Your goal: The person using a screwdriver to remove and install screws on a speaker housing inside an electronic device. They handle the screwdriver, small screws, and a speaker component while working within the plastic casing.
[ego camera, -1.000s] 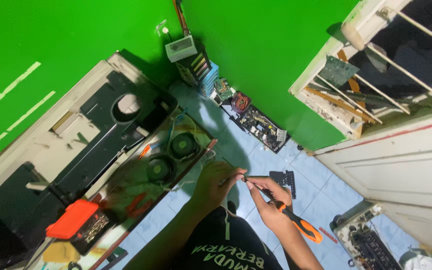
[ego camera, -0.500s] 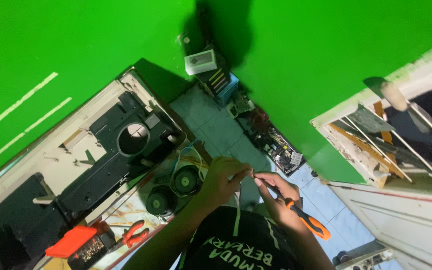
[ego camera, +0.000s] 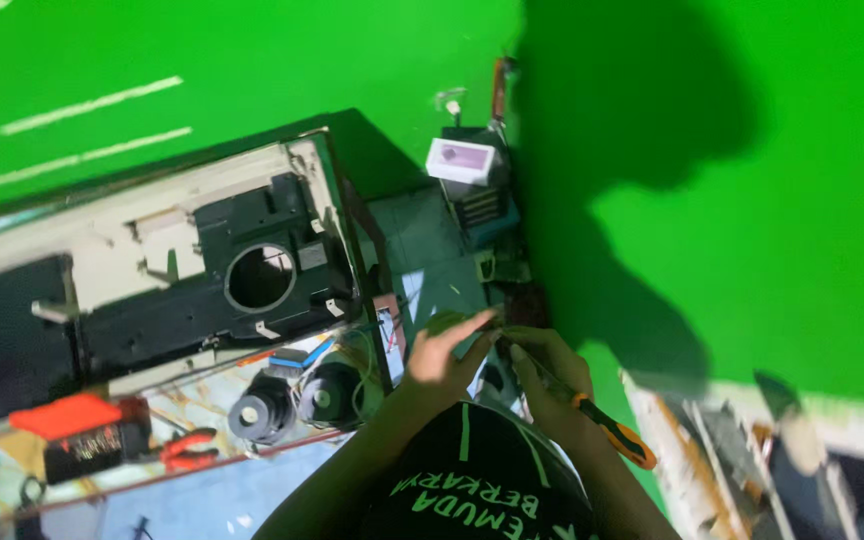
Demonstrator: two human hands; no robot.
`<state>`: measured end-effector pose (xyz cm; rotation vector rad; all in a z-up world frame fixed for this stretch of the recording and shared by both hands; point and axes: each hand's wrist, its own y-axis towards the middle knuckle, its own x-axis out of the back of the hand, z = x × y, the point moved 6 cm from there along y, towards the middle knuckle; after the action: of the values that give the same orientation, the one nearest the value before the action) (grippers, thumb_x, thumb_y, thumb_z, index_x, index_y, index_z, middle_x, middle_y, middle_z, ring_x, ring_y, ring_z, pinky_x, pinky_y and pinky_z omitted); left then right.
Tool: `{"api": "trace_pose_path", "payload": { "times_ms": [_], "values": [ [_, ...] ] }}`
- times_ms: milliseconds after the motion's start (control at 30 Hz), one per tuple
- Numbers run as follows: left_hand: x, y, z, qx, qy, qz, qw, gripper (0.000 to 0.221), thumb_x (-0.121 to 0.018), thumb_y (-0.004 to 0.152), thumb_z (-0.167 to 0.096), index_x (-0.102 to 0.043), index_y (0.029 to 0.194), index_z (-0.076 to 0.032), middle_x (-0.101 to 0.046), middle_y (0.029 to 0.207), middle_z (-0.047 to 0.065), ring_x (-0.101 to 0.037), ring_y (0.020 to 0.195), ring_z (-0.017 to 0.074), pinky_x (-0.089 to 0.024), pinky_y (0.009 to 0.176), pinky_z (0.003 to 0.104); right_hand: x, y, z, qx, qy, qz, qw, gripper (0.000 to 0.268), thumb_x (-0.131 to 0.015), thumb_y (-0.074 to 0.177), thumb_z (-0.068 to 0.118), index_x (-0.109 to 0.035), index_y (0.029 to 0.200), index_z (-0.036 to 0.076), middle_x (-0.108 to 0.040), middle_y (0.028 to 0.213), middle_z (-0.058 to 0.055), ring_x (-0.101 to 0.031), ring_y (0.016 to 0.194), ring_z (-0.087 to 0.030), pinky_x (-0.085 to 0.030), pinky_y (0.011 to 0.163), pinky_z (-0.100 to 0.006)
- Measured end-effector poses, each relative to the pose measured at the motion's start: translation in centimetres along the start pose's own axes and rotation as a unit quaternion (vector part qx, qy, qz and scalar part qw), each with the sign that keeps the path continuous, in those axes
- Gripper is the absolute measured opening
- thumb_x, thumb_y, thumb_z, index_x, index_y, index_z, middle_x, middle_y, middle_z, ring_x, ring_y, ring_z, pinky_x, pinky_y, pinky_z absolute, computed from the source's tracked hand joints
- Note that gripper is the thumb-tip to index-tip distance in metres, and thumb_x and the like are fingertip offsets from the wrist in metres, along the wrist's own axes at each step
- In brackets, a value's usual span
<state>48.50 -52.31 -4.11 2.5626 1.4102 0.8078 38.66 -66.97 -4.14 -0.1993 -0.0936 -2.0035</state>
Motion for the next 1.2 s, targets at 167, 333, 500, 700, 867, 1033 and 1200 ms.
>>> {"api": "trace_pose_path", "payload": {
  "times_ms": [167, 333, 500, 700, 867, 1033, 1200],
  "values": [
    [1.8, 2.9, 0.2, 0.178, 0.009, -0.013, 0.984, 0.03, -0.073, 0.093, -0.017, -0.074, 0.123, -0.017, -0.08, 0.112, 0.007, -0.071, 0.058, 0.0207, -0.054, 0.056, 0.029, -0.4, 5.9, 0.2, 0.083, -0.039, 0.114, 0.989, 0.025, -0.056, 0.103, 0.008, -0.069, 0.124, 0.002, -0.075, 0.119, -0.012, -0.072, 0.112, -0.016, -0.057, 0.096, -0.029],
    [5.2, 5.7, -0.1, 0.088, -0.026, -0.134, 0.987, 0.028, -0.069, 0.101, -0.015, -0.072, 0.129, -0.011, -0.078, 0.107, 0.014, -0.077, 0.08, 0.0165, -0.058, 0.068, 0.026, -3.3, 11.9, -1.0, 0.069, -0.006, 0.176, 0.982, 0.022, -0.062, 0.1, 0.008, -0.071, 0.119, 0.0, -0.078, 0.114, -0.012, -0.074, 0.104, -0.015, -0.058, 0.094, -0.028],
    [8.6, 7.8, 3.9, 0.17, 0.012, -0.158, 0.973, 0.032, -0.068, 0.095, -0.011, -0.073, 0.126, -0.011, -0.079, 0.102, 0.016, -0.069, 0.063, 0.0169, -0.053, 0.057, 0.029, -8.2, 17.8, -0.2, 0.136, 0.029, 0.182, 0.973, 0.019, -0.071, 0.096, 0.001, -0.073, 0.114, -0.002, -0.08, 0.108, -0.012, -0.075, 0.097, -0.015, -0.059, 0.089, -0.027],
    [13.4, 11.3, 6.8, 0.172, 0.055, -0.167, 0.969, 0.036, -0.068, 0.093, -0.008, -0.071, 0.129, -0.01, -0.077, 0.098, 0.018, -0.074, 0.079, 0.0292, -0.057, 0.072, 0.036, -13.4, 23.8, 1.8, 0.139, 0.038, 0.255, 0.956, 0.021, -0.069, 0.095, -0.001, -0.07, 0.115, -0.005, -0.079, 0.106, -0.014, -0.076, 0.1, -0.015, -0.059, 0.092, -0.028],
    [16.9, 12.6, 7.3, 0.161, 0.043, -0.17, 0.971, 0.044, -0.065, 0.093, -0.006, -0.063, 0.137, -0.006, -0.073, 0.114, 0.023, -0.072, 0.103, 0.04, -0.057, 0.088, 0.042, -17.6, 27.7, 1.9, 0.06, 0.092, 0.309, 0.945, 0.021, -0.065, 0.099, 0.001, -0.068, 0.118, -0.007, -0.078, 0.107, -0.016, -0.076, 0.1, -0.018, -0.061, 0.093, -0.031],
    [19.1, 11.6, 8.5, 0.194, 0.049, -0.238, 0.95, 0.047, -0.062, 0.092, -0.002, -0.061, 0.139, -0.003, -0.07, 0.123, 0.026, -0.069, 0.111, 0.042, -0.055, 0.095, 0.042, -22.4, 29.6, 2.1, 0.036, 0.069, 0.397, 0.915, 0.023, -0.062, 0.1, 0.003, -0.066, 0.12, -0.007, -0.077, 0.111, -0.015, -0.074, 0.106, -0.017, -0.058, 0.096, -0.029],
    [20.1, 10.2, 11.4, 0.269, 0.045, -0.294, 0.916, 0.052, -0.062, 0.089, -0.004, -0.058, 0.142, -0.002, -0.072, 0.114, 0.025, -0.072, 0.102, 0.0407, -0.056, 0.091, 0.043, -27.9, 31.4, 2.6, 0.087, 0.026, 0.484, 0.87, 0.021, -0.065, 0.099, 0.003, -0.068, 0.118, -0.005, -0.078, 0.108, -0.012, -0.075, 0.102, -0.015, -0.058, 0.092, -0.027]
  ]
}}
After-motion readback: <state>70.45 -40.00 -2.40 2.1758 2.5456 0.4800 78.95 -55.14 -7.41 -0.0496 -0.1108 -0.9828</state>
